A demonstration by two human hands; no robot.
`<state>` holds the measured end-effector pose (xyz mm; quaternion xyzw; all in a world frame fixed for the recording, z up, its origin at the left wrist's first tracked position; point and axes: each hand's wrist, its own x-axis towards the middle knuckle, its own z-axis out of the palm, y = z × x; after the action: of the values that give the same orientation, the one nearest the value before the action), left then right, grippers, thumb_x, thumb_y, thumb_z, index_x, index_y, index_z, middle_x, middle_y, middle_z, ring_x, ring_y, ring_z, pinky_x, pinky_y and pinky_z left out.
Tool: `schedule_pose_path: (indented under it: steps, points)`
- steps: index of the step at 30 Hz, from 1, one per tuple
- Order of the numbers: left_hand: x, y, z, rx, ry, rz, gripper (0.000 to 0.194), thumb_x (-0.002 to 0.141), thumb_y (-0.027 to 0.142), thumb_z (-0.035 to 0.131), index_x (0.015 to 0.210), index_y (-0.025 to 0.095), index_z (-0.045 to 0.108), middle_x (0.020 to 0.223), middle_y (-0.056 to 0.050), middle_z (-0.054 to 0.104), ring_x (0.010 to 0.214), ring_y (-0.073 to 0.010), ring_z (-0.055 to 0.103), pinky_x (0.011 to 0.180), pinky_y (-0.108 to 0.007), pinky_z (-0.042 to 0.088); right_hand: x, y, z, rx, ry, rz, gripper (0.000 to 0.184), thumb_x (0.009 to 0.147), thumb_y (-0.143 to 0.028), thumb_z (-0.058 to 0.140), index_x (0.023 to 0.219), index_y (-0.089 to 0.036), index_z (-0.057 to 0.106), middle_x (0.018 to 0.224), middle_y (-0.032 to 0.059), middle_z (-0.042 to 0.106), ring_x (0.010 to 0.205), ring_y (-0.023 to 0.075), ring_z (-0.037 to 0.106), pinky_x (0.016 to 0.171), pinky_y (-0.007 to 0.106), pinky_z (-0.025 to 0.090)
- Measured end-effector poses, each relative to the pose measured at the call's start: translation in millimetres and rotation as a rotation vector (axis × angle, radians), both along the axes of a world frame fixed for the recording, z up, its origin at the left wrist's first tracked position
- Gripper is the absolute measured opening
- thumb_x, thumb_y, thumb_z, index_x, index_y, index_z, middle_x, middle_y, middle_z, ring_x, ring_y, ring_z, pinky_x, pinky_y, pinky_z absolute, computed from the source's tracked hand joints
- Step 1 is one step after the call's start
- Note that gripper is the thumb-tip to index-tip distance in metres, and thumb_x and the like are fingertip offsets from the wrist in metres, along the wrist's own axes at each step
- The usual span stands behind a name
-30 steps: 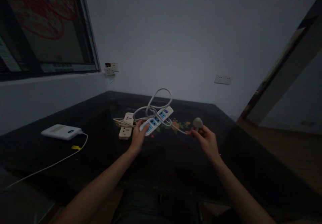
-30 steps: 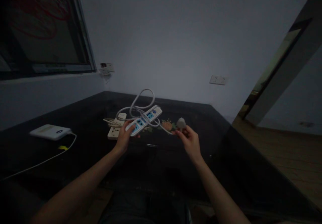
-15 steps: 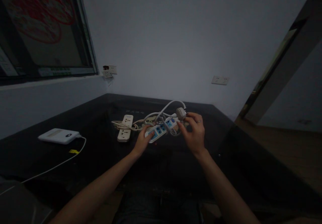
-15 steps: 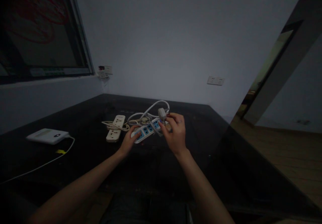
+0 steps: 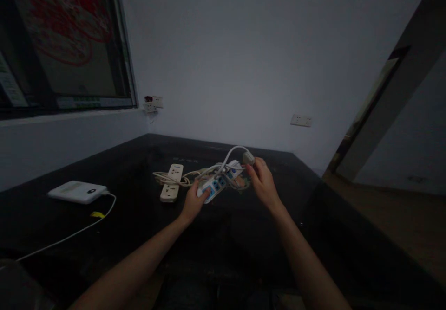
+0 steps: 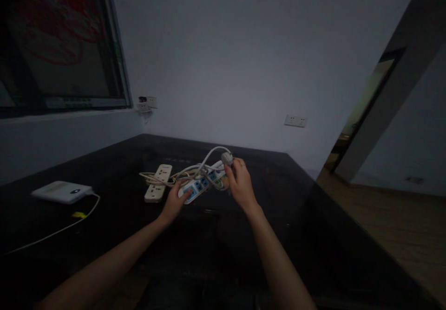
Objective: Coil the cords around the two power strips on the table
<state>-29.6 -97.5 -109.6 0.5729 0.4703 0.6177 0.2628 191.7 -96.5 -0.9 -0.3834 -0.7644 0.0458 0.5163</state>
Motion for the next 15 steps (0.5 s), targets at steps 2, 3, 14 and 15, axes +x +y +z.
schedule_pose_path:
  steps: [2,3,14,15]
  points:
    - [-2.9,2.1,-2.4,0.027,0.033,0.032,0.046,0.075,0.041,0.063,0.113,0.016,0.055,0.108,-0.011,0.066,0.103,-0.0292,0.061,0.091,-0.042,0.046,3.3,2.7,-6.7,-0.077,-0.135,-0.049,0.022,0.093,-0.033,0.042,0.093,-0.019,0.058,0.101,0.0088,0.057,0.093,0.0205,0.058,0.082,0.033,0.046]
    - [-3.9,2.5,-3.1,0.043,0.047,0.037,0.048,0.075,0.041,0.063,0.115,0.015,0.054,0.109,-0.011,0.066,0.102,-0.0289,0.062,0.09,-0.041,0.046,4.5,4.6,-10.2,-0.119,-0.199,-0.088,0.021,0.092,-0.033,0.043,0.09,-0.02,0.06,0.101,0.0087,0.057,0.09,0.0203,0.059,0.08,0.032,0.046]
    - [3.4,-1.9,1.1,0.082,-0.222,0.04,0.04,0.076,0.037,0.062,0.111,0.019,0.055,0.112,-0.008,0.061,0.103,-0.0244,0.06,0.086,-0.036,0.049,-8.5,48.2,-69.0,-0.7,0.112,0.04,0.02,0.076,-0.033,0.061,0.062,-0.019,0.058,0.06,0.0041,0.06,0.062,0.0213,0.06,0.056,0.03,0.044]
    - [3.5,-0.4,1.0,0.038,-0.318,-0.004,0.041,0.076,0.038,0.061,0.111,0.019,0.053,0.109,-0.007,0.062,0.094,-0.0227,0.063,0.077,-0.034,0.051,-14.7,52.0,-77.5,-0.724,0.135,0.078,0.02,0.077,-0.034,0.059,0.064,-0.02,0.058,0.057,0.0027,0.059,0.058,0.0202,0.059,0.052,0.029,0.044]
